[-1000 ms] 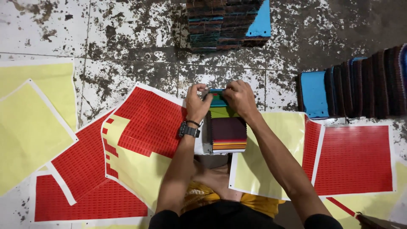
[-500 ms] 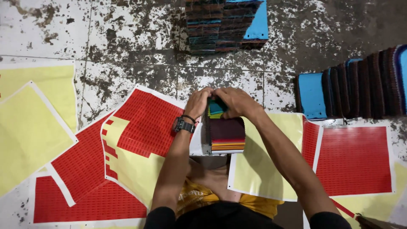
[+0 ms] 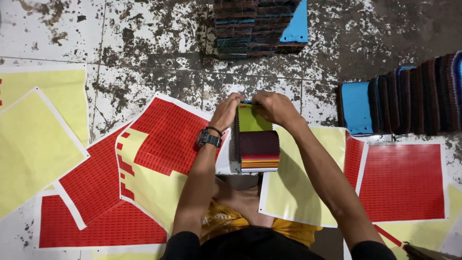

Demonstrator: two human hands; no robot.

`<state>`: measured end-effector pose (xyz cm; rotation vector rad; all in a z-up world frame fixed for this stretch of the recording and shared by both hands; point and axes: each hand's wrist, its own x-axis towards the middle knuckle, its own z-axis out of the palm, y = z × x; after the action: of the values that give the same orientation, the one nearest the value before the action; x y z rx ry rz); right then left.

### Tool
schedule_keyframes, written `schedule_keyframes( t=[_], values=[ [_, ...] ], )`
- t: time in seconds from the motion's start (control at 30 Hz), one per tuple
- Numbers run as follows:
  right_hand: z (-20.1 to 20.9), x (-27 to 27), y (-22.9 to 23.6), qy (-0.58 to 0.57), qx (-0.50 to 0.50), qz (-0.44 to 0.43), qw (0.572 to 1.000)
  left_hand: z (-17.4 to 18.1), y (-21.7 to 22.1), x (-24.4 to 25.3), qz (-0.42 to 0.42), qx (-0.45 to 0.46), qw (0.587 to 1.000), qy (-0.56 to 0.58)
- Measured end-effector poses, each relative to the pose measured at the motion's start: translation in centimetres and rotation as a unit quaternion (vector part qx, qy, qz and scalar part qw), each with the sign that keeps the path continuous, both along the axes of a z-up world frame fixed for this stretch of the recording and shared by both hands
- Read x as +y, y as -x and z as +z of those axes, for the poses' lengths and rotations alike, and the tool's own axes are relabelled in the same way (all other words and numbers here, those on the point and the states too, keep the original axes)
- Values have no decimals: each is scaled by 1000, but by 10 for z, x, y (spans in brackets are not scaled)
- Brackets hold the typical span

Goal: The person sits on the floor and assembles notebooks by hand. They pick up small red paper strips and place them onto the spine of a stack of colorful papers, pressing them down to secure the binding. The person repeats this process for multiple notebook stacks.

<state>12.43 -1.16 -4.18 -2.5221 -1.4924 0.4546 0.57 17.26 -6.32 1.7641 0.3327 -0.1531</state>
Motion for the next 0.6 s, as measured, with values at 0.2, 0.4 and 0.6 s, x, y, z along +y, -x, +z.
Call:
schedule_keyframes(
  t=[0.2,0.4,0.6],
  values=[
    [18,-7,9,0,104,89,991,-6,2,-2,-40,8,998,-46],
    [14,-9,11,35,184,97,978,-8,6,-5,-89,-11,974,-210],
    [17,-11,20,74,218,37,972,-18,6,-9,-111,-11,962,-251]
  ],
)
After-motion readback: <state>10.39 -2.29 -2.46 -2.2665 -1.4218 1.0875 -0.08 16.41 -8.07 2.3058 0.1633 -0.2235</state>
